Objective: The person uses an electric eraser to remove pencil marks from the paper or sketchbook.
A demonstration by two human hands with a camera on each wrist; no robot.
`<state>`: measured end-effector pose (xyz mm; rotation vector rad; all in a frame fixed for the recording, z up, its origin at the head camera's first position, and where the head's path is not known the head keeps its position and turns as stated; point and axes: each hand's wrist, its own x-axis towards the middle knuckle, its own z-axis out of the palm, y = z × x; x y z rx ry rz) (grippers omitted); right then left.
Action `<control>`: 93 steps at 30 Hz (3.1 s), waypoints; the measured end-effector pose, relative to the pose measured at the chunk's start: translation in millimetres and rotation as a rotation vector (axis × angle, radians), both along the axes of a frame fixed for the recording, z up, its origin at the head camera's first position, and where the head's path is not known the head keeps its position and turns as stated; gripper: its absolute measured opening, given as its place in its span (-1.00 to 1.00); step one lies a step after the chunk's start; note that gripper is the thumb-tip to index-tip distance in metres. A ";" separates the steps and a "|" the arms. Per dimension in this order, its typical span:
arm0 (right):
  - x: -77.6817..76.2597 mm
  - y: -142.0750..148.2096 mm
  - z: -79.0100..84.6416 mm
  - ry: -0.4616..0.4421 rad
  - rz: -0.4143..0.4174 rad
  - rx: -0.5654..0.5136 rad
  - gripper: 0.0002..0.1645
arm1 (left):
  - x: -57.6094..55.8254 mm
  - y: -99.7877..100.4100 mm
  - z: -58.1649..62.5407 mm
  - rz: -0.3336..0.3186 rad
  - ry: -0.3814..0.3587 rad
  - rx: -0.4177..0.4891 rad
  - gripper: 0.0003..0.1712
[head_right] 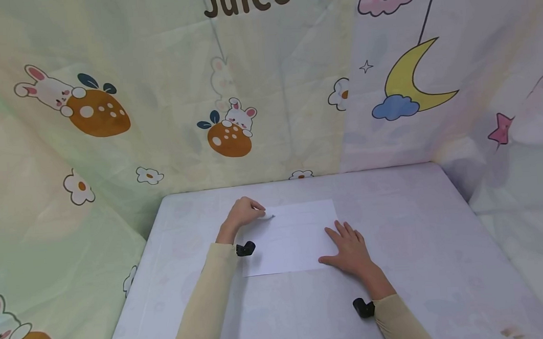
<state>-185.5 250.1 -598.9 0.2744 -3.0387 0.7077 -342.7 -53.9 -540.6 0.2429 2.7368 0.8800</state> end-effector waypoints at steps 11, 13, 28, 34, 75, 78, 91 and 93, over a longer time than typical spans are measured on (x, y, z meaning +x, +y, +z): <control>-2.9 -0.3 -3.1 -0.004 -0.004 0.011 0.11 | -5.0 3.6 -3.1 -0.039 0.013 -0.024 -0.82; -3.1 -0.2 -3.7 -0.008 -0.006 0.019 0.11 | -4.0 3.2 -1.1 -0.032 0.009 -0.027 -0.82; -1.4 0.3 -1.5 0.004 0.000 0.013 0.11 | -4.1 5.3 -2.0 -0.043 0.010 -0.034 -0.81; -1.4 1.5 -2.5 0.001 0.002 0.009 0.10 | 0.5 2.7 5.2 -0.025 0.007 -0.052 -0.82; 2.8 0.4 2.7 0.001 -0.010 0.008 0.10 | -1.2 7.2 -3.1 -0.040 0.011 0.007 -0.83; 2.8 1.1 1.6 0.001 -0.013 0.007 0.10 | 0.2 7.1 -0.4 -0.036 0.014 -0.007 -0.84; -1.0 1.0 -3.0 0.002 -0.008 0.002 0.11 | -5.8 10.5 -3.7 -0.049 0.006 -0.013 -0.82; -0.5 1.1 -2.6 -0.001 -0.008 0.001 0.10 | -5.4 9.2 -3.8 -0.044 0.002 -0.021 -0.82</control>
